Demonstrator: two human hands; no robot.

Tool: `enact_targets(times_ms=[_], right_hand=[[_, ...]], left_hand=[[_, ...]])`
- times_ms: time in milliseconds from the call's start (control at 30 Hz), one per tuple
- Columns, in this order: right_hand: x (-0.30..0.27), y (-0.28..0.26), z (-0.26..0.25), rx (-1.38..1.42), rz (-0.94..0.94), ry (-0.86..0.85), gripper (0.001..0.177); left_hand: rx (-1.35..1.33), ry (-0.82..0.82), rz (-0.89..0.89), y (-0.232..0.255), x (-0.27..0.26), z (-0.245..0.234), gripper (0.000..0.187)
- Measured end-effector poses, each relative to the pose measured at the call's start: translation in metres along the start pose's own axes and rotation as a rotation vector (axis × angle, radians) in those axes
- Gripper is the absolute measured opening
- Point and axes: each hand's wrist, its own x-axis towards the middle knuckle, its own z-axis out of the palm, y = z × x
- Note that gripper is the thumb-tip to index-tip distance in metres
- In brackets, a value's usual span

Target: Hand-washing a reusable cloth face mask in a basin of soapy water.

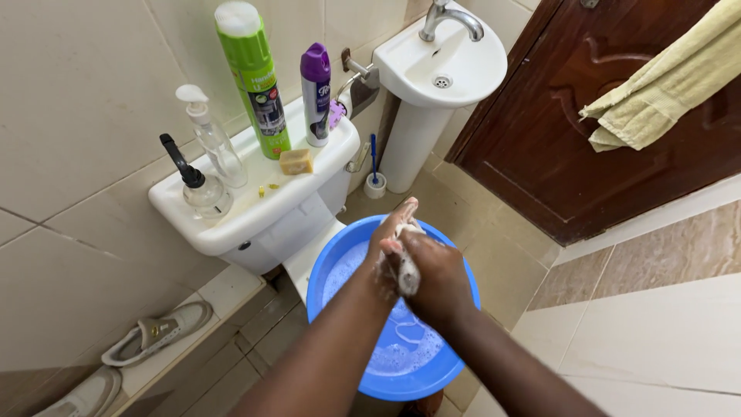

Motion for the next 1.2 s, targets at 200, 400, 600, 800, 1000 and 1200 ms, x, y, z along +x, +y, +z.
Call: enact_targets(times_ms=[200, 400, 600, 800, 1000, 1200], right_hand=[[0.043, -0.028, -0.013, 0.128, 0.505, 0.188, 0.025], [0.029, 0.002, -0.006, 0.2, 0.08, 0.005, 0.027], [0.025, 0.023, -0.01, 0.872, 0.887, 0.033, 0.041], [0.039, 0.001, -0.022, 0.057, 0.665, 0.163, 0.044], [0.023, -0.024, -0.005, -0.172, -0.08, -0.063, 0.037], [0.028, -0.001, -0.007, 0.206, 0.303, 0.153, 0.019]], left_hand=[[0.077, 0.253, 0.146, 0.03, -0.036, 0.062, 0.017], [0.114, 0.416, 0.084, 0.041, -0.025, 0.045, 0.029], [0.444, 0.515, 0.215, 0.029, -0.031, 0.067, 0.036], [0.291, 0.64, 0.28, 0.014, -0.013, 0.053, 0.034], [0.299, 0.514, 0.128, 0.012, -0.008, 0.053, 0.045], [0.316, 0.359, 0.062, 0.011, 0.003, 0.032, 0.047]])
